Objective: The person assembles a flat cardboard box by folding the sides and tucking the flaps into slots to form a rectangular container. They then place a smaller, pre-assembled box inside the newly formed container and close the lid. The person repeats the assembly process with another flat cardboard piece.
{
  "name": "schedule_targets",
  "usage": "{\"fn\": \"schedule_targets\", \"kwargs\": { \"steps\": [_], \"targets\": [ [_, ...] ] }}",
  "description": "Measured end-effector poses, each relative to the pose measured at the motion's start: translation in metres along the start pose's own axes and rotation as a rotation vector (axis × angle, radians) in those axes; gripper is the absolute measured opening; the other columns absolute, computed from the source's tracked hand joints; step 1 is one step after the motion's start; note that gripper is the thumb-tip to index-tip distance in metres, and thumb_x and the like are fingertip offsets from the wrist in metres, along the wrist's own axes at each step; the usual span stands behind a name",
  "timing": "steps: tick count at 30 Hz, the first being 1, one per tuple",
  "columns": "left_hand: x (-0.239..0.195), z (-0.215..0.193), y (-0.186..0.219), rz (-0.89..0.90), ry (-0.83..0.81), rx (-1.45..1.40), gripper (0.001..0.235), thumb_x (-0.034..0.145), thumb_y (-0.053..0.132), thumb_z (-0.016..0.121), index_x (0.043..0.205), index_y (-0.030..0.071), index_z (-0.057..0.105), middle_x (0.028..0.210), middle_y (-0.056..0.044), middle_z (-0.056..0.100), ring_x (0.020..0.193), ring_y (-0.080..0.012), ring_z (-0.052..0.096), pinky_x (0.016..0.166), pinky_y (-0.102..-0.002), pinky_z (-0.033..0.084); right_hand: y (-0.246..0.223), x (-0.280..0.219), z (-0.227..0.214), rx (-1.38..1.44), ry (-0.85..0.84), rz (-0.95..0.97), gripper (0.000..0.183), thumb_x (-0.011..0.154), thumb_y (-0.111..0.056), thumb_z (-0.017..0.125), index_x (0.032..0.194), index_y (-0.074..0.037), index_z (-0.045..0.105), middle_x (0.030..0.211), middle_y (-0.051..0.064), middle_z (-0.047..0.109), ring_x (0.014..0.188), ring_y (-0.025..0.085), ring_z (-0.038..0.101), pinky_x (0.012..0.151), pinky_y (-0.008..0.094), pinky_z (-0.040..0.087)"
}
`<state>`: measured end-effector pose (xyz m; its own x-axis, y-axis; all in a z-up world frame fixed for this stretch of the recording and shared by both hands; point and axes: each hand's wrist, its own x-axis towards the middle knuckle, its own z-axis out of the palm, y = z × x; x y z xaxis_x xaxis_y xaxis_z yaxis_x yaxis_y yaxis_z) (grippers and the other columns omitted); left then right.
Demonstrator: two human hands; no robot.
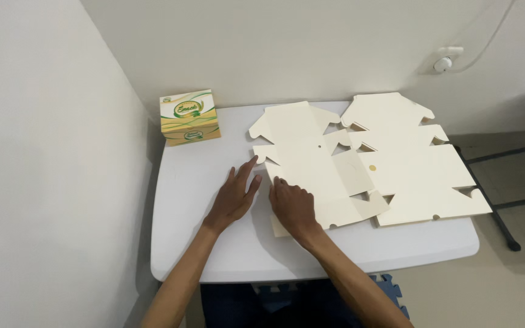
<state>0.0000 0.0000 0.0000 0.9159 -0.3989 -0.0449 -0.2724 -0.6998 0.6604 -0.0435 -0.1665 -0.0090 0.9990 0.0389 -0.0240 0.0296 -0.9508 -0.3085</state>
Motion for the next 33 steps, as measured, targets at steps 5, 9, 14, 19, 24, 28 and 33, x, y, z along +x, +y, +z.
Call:
{"fn": "schedule_targets", "kwargs": {
  "steps": [5,9,14,19,24,28,33],
  "targets": [
    [0.0,0.0,-0.038,-0.027,0.009,-0.064,0.07,0.11,0.06,0.034,0.169,0.024,0.033,0.172,-0.008,0.041,0.162,-0.0302,0.03,0.137,-0.051,0.007,-0.043,-0.009,-0.013,0.106,-0.089,-0.066,0.051,0.111,-0.033,0.045,0.148,-0.002,0.062,0.14,0.025,0.07,0.11,0.047,0.076,0.085,0.066,0.062],
    [-0.003,-0.006,-0.049,-0.078,-0.023,-0.051,0.072,0.103,0.031,0.057,0.17,0.028,0.03,0.175,-0.007,0.036,0.164,-0.0376,0.019,0.136,-0.059,0.013,-0.044,-0.019,-0.041,0.357,-0.239,-0.12,0.058,0.11,-0.038,0.049,0.155,-0.002,0.055,0.154,0.025,0.06,0.132,0.051,0.064,0.103,0.069,0.056],
    [0.0,-0.018,-0.042,-0.045,-0.009,-0.083,0.077,0.097,0.019,0.056,0.17,0.019,0.031,0.176,-0.017,0.031,0.164,-0.0393,0.02,0.135,-0.055,0.014,0.052,-0.047,-0.015,0.549,0.244,-0.108,0.033,0.1,-0.008,0.071,0.132,-0.011,0.076,0.103,0.017,0.083,0.093,0.035,0.081,0.075,0.042,0.067],
    [-0.006,-0.007,-0.039,0.003,0.086,-0.139,0.08,0.091,0.009,0.058,0.167,0.005,0.033,0.176,-0.028,0.025,0.161,-0.0446,0.026,0.134,-0.054,0.022,0.107,-0.062,-0.051,0.573,0.379,0.197,0.039,0.11,-0.007,0.062,0.146,0.006,0.061,0.131,0.03,0.071,0.126,0.04,0.068,0.108,0.049,0.057],
    [-0.017,0.009,-0.03,-0.232,0.217,-0.252,0.092,0.097,0.013,0.067,0.169,0.003,0.011,0.171,-0.036,0.022,0.155,-0.0459,0.036,0.127,-0.053,0.039,0.12,-0.036,-0.05,0.769,0.119,0.366,0.065,0.104,-0.014,0.069,0.162,-0.001,0.041,0.159,0.026,0.053,0.146,0.037,0.054,0.123,0.044,0.048],
    [-0.031,0.009,-0.002,-0.211,0.211,-0.2,0.086,0.098,0.01,0.067,0.168,0.001,0.016,0.171,-0.035,0.024,0.156,-0.0509,0.03,0.127,-0.058,0.037,0.104,-0.05,-0.051,0.93,0.19,0.37,0.072,0.1,-0.008,0.07,0.163,-0.002,0.036,0.161,0.028,0.047,0.144,0.041,0.054,0.121,0.047,0.05],
    [-0.043,0.022,0.001,-0.06,0.258,0.051,0.064,0.103,0.028,0.064,0.159,0.004,0.047,0.176,-0.03,0.021,0.159,-0.0564,0.015,0.124,-0.079,0.002,0.086,-0.09,-0.04,1.016,0.383,0.37,0.072,0.098,0.001,0.066,0.158,0.008,0.028,0.16,0.041,0.035,0.143,0.053,0.049,0.116,0.057,0.053]
  ]
}}
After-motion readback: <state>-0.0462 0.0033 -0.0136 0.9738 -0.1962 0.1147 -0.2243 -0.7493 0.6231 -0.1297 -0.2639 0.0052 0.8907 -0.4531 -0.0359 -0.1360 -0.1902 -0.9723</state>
